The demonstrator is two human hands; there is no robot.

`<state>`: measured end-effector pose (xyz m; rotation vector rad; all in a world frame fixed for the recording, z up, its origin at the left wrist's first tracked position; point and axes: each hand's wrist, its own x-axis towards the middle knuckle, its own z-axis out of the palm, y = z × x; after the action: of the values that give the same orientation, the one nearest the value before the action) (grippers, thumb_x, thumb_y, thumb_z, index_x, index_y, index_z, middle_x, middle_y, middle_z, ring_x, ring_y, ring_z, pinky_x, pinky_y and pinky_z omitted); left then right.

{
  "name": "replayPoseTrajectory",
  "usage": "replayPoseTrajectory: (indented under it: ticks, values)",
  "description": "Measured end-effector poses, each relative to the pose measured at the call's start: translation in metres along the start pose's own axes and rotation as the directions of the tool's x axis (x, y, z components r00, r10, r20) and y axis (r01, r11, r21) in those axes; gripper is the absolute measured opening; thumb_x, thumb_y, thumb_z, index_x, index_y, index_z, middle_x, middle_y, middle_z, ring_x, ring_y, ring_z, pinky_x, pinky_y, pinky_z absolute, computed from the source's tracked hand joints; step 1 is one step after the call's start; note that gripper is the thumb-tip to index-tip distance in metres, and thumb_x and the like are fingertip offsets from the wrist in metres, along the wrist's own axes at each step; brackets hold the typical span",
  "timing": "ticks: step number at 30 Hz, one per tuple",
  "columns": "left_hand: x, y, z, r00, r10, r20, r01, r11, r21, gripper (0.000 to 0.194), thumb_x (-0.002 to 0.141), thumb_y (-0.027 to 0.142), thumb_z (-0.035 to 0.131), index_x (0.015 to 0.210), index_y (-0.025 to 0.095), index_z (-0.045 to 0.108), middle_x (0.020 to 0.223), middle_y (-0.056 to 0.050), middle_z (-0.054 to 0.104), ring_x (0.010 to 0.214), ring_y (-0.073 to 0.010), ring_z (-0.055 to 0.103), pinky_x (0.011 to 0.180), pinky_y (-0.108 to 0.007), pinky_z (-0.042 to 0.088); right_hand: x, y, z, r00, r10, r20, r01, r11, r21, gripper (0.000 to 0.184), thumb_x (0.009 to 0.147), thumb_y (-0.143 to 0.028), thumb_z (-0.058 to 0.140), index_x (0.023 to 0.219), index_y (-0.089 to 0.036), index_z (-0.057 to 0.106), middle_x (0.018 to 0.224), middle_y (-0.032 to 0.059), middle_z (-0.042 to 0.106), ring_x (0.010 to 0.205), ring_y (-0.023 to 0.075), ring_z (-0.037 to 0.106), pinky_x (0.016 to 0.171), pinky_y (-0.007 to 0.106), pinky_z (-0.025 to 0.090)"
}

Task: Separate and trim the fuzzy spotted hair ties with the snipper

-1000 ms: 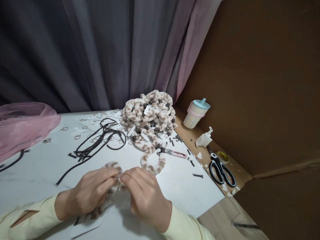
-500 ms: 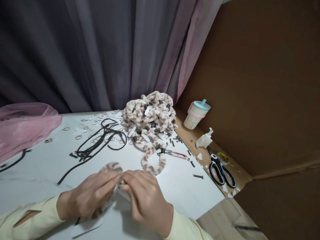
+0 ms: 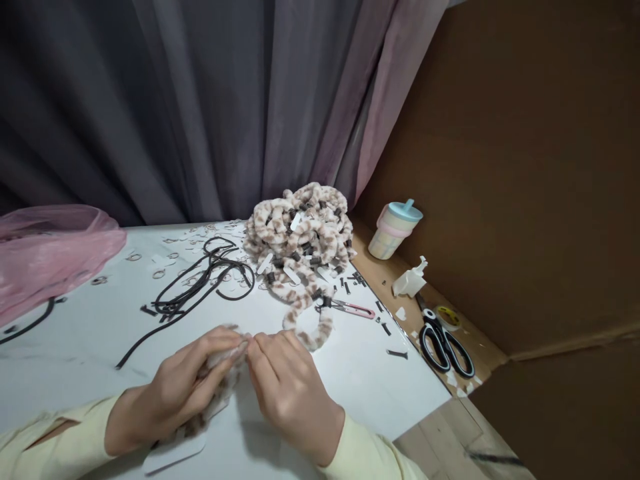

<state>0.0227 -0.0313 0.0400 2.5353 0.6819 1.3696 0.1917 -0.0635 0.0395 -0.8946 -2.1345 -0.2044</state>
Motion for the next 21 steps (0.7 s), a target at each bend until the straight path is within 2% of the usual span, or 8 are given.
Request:
replayPoseTrajectory:
  ticks: [3, 6, 9, 11, 13, 16, 17, 21]
  values:
    - [0.006, 0.006, -0.002, 0.951, -0.306, 0.052, 0.310, 0.945, -0.109, 0.008, 0.088, 0.014, 0.045, 0.089, 0.019, 0.051, 0.076, -0.001, 0.065, 0.070, -0.0126, 0.063, 0.066, -0.021, 0.051, 0.003, 0.006, 0.000, 0.993, -0.106, 0.046, 0.113, 0.980, -0.165, 0.018, 0.085, -0.003, 0.050, 0.100, -0.001, 0.057, 0.085, 0.0171, 0.066, 0.073, 0.0219, 0.056, 0.062, 0.036, 0.045]
    - [0.018, 0.004, -0.007, 0.741, -0.632, 0.228, 0.671, 0.689, -0.273, 0.012, 0.087, 0.030, 0.050, 0.080, 0.019, 0.050, 0.059, 0.005, 0.054, 0.050, -0.0096, 0.053, 0.050, -0.019, 0.044, 0.013, 0.016, 0.002, 0.981, -0.191, 0.044, 0.196, 0.948, -0.252, 0.017, 0.084, -0.004, 0.050, 0.097, 0.001, 0.060, 0.084, 0.0176, 0.067, 0.073, 0.0231, 0.058, 0.062, 0.036, 0.044]
    - [0.039, -0.009, -0.012, 0.557, -0.700, 0.446, 0.818, 0.370, -0.440, 0.025, 0.084, 0.041, 0.051, 0.073, 0.019, 0.046, 0.053, 0.007, 0.042, 0.045, -0.0080, 0.042, 0.044, -0.018, 0.037, 0.026, 0.030, 0.008, 0.961, -0.270, 0.055, 0.272, 0.900, -0.339, 0.018, 0.084, -0.003, 0.050, 0.097, 0.003, 0.060, 0.087, 0.0193, 0.068, 0.078, 0.0246, 0.060, 0.066, 0.037, 0.046]
    - [0.050, -0.020, -0.015, 0.526, -0.630, 0.571, 0.845, 0.312, -0.434, 0.035, 0.083, 0.045, 0.049, 0.062, 0.019, 0.038, 0.053, 0.006, 0.039, 0.045, -0.0078, 0.039, 0.044, -0.019, 0.036, 0.033, 0.038, 0.014, 0.952, -0.284, 0.112, 0.305, 0.877, -0.372, 0.019, 0.086, -0.003, 0.047, 0.097, 0.003, 0.060, 0.088, 0.0193, 0.068, 0.081, 0.0248, 0.061, 0.067, 0.037, 0.046]
    - [0.054, -0.034, -0.016, 0.538, -0.613, 0.579, 0.843, 0.387, -0.374, 0.038, 0.085, 0.046, 0.044, 0.058, 0.020, 0.036, 0.053, 0.004, 0.041, 0.047, -0.0097, 0.041, 0.045, -0.022, 0.038, 0.037, 0.042, 0.021, 0.947, -0.276, 0.167, 0.320, 0.872, -0.372, 0.020, 0.088, -0.003, 0.044, 0.097, 0.002, 0.060, 0.086, 0.0179, 0.068, 0.081, 0.0237, 0.061, 0.067, 0.035, 0.046]
    - [0.038, -0.057, -0.018, 0.683, -0.618, 0.389, 0.720, 0.659, -0.217, 0.031, 0.090, 0.039, 0.035, 0.075, 0.017, 0.051, 0.071, -0.004, 0.059, 0.067, -0.0175, 0.056, 0.063, -0.031, 0.046, 0.036, 0.044, 0.031, 0.951, -0.248, 0.185, 0.299, 0.892, -0.339, 0.019, 0.088, -0.003, 0.041, 0.092, -0.002, 0.060, 0.078, 0.0139, 0.067, 0.068, 0.0205, 0.060, 0.059, 0.033, 0.045]
    - [0.028, -0.066, -0.019, 0.829, -0.489, 0.271, 0.521, 0.852, -0.053, 0.030, 0.091, 0.036, 0.032, 0.088, 0.016, 0.054, 0.086, -0.008, 0.064, 0.080, -0.0203, 0.059, 0.073, -0.035, 0.046, 0.035, 0.044, 0.033, 0.954, -0.241, 0.179, 0.289, 0.900, -0.327, 0.019, 0.088, -0.003, 0.041, 0.091, -0.002, 0.060, 0.074, 0.0124, 0.066, 0.063, 0.0192, 0.058, 0.056, 0.032, 0.044]
    - [-0.013, -0.104, -0.026, 0.957, -0.048, 0.287, -0.020, 0.973, 0.229, 0.026, 0.089, 0.031, 0.044, 0.105, 0.016, 0.057, 0.126, -0.016, 0.057, 0.125, -0.0317, 0.041, 0.102, -0.050, 0.022, 0.031, 0.047, 0.039, 0.960, -0.224, 0.166, 0.263, 0.925, -0.275, 0.022, 0.087, -0.001, 0.037, 0.098, -0.001, 0.056, 0.078, 0.0131, 0.066, 0.065, 0.0187, 0.059, 0.058, 0.031, 0.046]
